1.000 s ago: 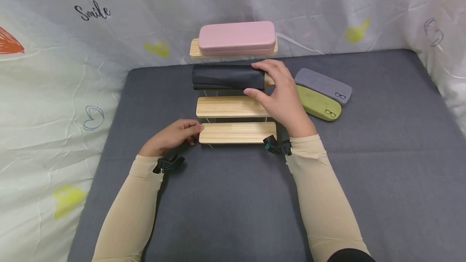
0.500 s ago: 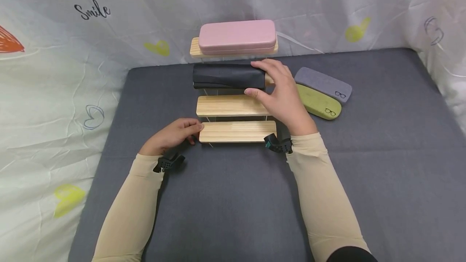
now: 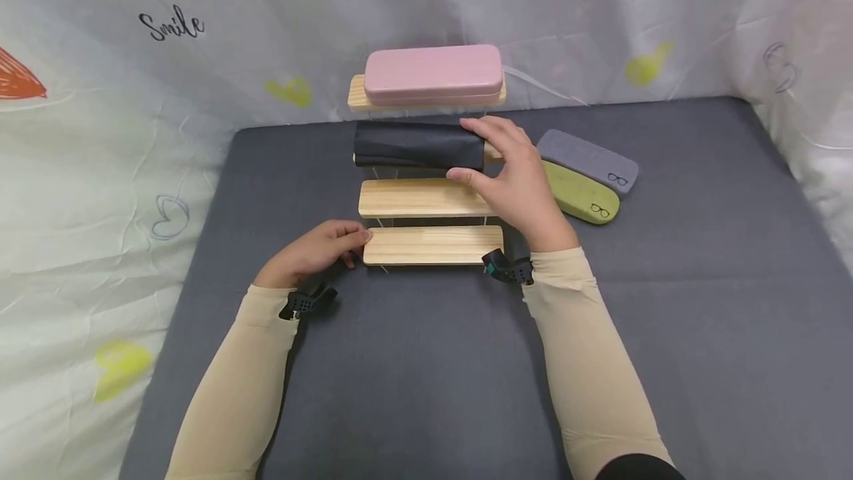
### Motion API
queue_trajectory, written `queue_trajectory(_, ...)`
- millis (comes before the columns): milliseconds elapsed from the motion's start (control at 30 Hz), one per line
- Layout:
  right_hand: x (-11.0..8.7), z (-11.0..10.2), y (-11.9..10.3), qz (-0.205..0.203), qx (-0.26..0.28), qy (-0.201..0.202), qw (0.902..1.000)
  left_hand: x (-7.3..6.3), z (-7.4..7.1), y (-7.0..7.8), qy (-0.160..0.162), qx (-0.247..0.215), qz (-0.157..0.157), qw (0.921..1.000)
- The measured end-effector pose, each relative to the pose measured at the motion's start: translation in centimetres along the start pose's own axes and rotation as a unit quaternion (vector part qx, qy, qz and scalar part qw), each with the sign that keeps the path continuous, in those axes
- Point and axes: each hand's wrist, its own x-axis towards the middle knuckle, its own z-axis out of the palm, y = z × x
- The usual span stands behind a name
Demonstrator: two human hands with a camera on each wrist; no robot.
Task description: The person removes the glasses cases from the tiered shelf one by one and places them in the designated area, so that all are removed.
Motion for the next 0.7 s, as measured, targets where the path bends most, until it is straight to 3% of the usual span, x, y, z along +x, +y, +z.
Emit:
queue_trajectory(167, -0.14, 0.65, 0.11, -0.002, 0.004, -0.001, 1.0000, -0.75, -0.06, -0.21, 0.001, -0.005, -0.009, 0.9999)
queue_trajectory(700, 0.27, 0.08, 0.25, -0.020, -0.001, 0.015, 0.9997, -0.43, -0.01, -0.03, 0.002, -0.012, 0.001, 0.9999)
